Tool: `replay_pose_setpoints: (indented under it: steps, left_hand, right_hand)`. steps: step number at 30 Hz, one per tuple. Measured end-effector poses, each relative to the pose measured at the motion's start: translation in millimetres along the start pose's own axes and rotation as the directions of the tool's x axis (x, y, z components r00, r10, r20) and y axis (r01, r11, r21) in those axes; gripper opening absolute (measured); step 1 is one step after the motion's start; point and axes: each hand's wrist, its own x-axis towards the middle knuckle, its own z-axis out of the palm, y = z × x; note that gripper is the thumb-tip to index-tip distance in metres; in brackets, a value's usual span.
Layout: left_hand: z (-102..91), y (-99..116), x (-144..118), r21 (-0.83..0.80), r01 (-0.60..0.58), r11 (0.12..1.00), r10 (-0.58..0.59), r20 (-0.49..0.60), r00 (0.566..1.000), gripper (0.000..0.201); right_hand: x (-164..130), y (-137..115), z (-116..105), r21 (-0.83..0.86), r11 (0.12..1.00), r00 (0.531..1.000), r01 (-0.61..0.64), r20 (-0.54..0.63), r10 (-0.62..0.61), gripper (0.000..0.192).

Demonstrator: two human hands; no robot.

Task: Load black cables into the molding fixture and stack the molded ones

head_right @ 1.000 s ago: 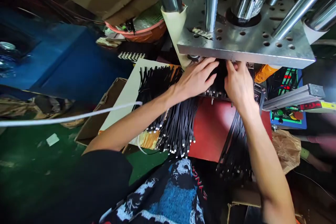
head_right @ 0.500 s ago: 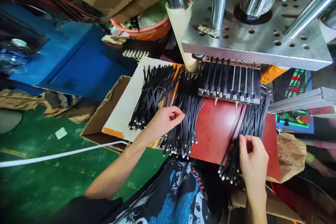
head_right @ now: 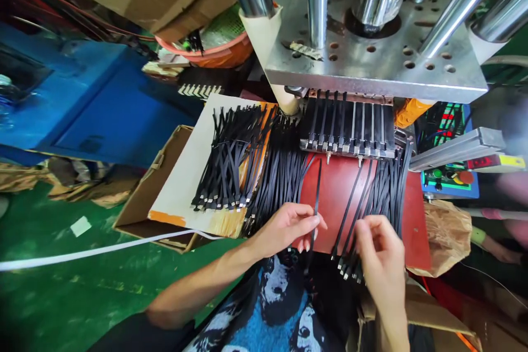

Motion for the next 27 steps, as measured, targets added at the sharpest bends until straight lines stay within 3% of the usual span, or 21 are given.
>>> replay_pose_setpoints:
  steps: [2, 4, 7, 9, 11, 13, 15, 17, 20, 23, 27]
  left_hand:
    - [6.5, 1, 1, 0.055, -0.017, 0.998, 0.018, -0.002, 1.000, 0.044]
    - [9.7, 5, -3, 0.114, -0.055, 0.992, 0.057, -0.011, 0.998, 0.040]
    - [11.9, 5, -13, 0.308, -0.166, 0.937, 0.167, 0.023, 0.986, 0.034]
    - [12.8, -1, -21, 0.453, -0.259, 0.853, 0.245, 0.090, 0.965, 0.031]
    - [13.0, -8, -27, 0.560, -0.299, 0.773, 0.273, 0.133, 0.953, 0.029]
    - [11.7, -9, -30, 0.642, -0.279, 0.714, 0.235, 0.155, 0.959, 0.030]
    - [9.4, 2, -28, 0.695, -0.248, 0.675, 0.200, 0.152, 0.968, 0.027]
    - [6.7, 21, -20, 0.689, -0.238, 0.684, 0.232, 0.104, 0.967, 0.020]
    - [1.8, 51, 1, 0.614, -0.309, 0.726, 0.410, -0.026, 0.912, 0.042]
    - [-2.7, 70, 19, 0.570, -0.403, 0.716, 0.490, 0.001, 0.872, 0.032]
    - [-5.2, 75, 25, 0.496, -0.403, 0.769, 0.431, 0.062, 0.900, 0.020]
  right_hand:
    - [-13, -8, 7, 0.047, 0.998, 0.977, 0.036, 0.210, -0.045, 0.032]
    - [-20, -16, 9, 0.080, 0.996, 0.925, 0.025, 0.377, -0.053, 0.034]
    - [-16, -24, 7, 0.096, 0.993, 0.849, -0.061, 0.529, 0.001, 0.031]
    - [-7, -26, 10, 0.147, 0.984, 0.856, -0.104, 0.516, 0.013, 0.031]
    - [1, -25, 17, 0.230, 0.967, 0.919, -0.110, 0.395, 0.010, 0.035]
    - [6, -21, 27, 0.269, 0.961, 0.965, -0.063, 0.263, -0.010, 0.041]
    - [7, -17, 34, 0.251, 0.968, 0.975, 0.002, 0.216, -0.058, 0.046]
    - [4, -13, 37, 0.214, 0.975, 0.966, 0.065, 0.232, -0.115, 0.046]
    - [-2, -10, 37, 0.157, 0.974, 0.952, 0.164, 0.233, -0.198, 0.034]
    - [-8, -10, 38, 0.125, 0.964, 0.933, 0.237, 0.249, -0.261, 0.024]
    - [-10, -9, 37, 0.111, 0.957, 0.913, 0.268, 0.289, -0.289, 0.025]
